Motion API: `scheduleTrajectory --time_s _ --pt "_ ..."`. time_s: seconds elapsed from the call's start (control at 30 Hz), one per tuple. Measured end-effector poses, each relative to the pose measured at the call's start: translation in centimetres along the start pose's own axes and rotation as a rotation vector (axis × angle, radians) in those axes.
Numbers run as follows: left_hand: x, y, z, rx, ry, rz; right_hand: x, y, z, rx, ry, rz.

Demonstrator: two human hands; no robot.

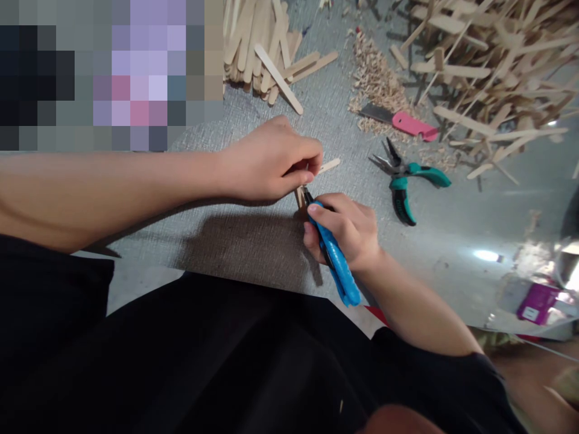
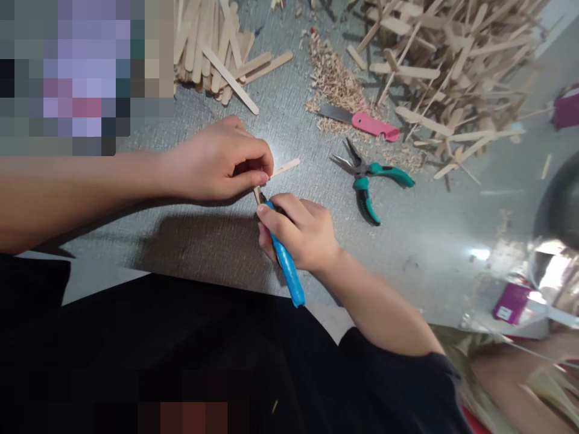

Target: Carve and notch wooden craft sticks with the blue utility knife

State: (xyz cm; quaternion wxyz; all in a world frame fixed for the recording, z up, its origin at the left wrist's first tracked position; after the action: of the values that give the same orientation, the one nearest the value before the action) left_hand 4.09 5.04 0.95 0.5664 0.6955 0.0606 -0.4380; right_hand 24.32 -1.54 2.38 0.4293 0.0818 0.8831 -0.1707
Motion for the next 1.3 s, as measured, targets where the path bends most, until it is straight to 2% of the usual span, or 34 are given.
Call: scheduleTrajectory --time_s 0.63,1.07,1.3 --pt "-0.05 -0.08 -0.13 -0.024 -0.031 0.049 -0.18 -0.44 -0.48 -0.005 -0.044 -0.006" --pt "-0.16 0.3 -0.18 -0.019 -0.017 0.088 -0.26 -0.57 -0.28 -0.003 -0.073 -0.014" --pt "-0.27 0.25 -0.06 -0.044 0.028 0.096 -0.35 -0.54 -0.21 -0.025 -0.065 -0.02"
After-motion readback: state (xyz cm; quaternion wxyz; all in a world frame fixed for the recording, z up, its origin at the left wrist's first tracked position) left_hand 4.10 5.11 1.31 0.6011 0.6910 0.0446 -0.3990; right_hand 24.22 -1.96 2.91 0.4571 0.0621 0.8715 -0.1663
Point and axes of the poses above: each hand's wrist, its own z-axis away from the middle knuckle, its own x-axis out of the palm, y = z × x, the point moved 5 cm from there along -z, towards the middle knuckle, and after that the axes turned 4 degrees about -x, right-handed, at the moved point
